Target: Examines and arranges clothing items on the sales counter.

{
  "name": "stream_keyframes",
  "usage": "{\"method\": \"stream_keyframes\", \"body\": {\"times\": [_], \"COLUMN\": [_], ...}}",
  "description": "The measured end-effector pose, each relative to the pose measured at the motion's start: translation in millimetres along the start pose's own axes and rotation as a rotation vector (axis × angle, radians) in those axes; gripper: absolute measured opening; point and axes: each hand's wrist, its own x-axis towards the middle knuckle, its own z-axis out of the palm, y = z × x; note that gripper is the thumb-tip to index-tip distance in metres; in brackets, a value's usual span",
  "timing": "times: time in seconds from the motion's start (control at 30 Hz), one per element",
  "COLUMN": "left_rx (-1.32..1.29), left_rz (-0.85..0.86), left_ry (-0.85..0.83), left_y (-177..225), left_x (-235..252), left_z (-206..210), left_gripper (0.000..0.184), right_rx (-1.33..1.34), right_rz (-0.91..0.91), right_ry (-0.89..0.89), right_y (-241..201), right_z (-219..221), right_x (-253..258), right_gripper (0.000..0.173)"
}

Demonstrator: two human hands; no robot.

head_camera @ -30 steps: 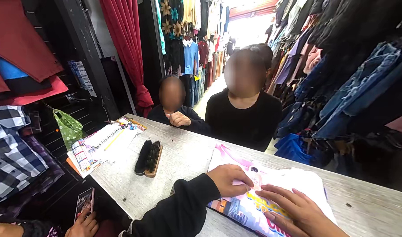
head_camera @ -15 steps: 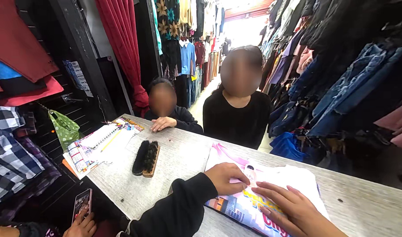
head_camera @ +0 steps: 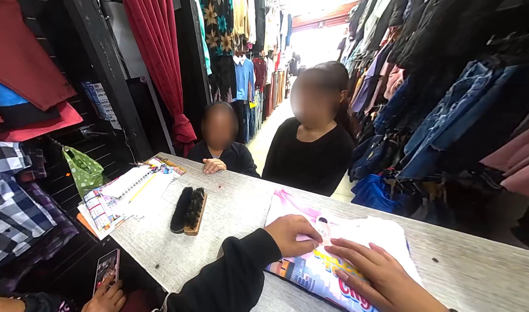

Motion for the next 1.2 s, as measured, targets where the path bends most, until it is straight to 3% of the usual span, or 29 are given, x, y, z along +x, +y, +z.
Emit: {"method": "stream_keyframes", "body": {"times": [0.9,1.2], "left_rx": [0.004,-0.001], "left_rz": [0.011,-0.005], "left_ry": [0.015,0.004], "left_y": [-3.5,1.2], "left_x": [0.9,0.9], "left_z": [1.3,-0.7], "left_gripper": [0.024,0.025], "right_rx": [-0.003,-0.001], "right_rz": [-0.016,0.002], "right_ry": [0.050,-0.007], "right_y": [4.7,0.8], "right_z": [5.9,0.3], "right_x": [0.2,1.4], "right_gripper": [0.056,0.054]}}
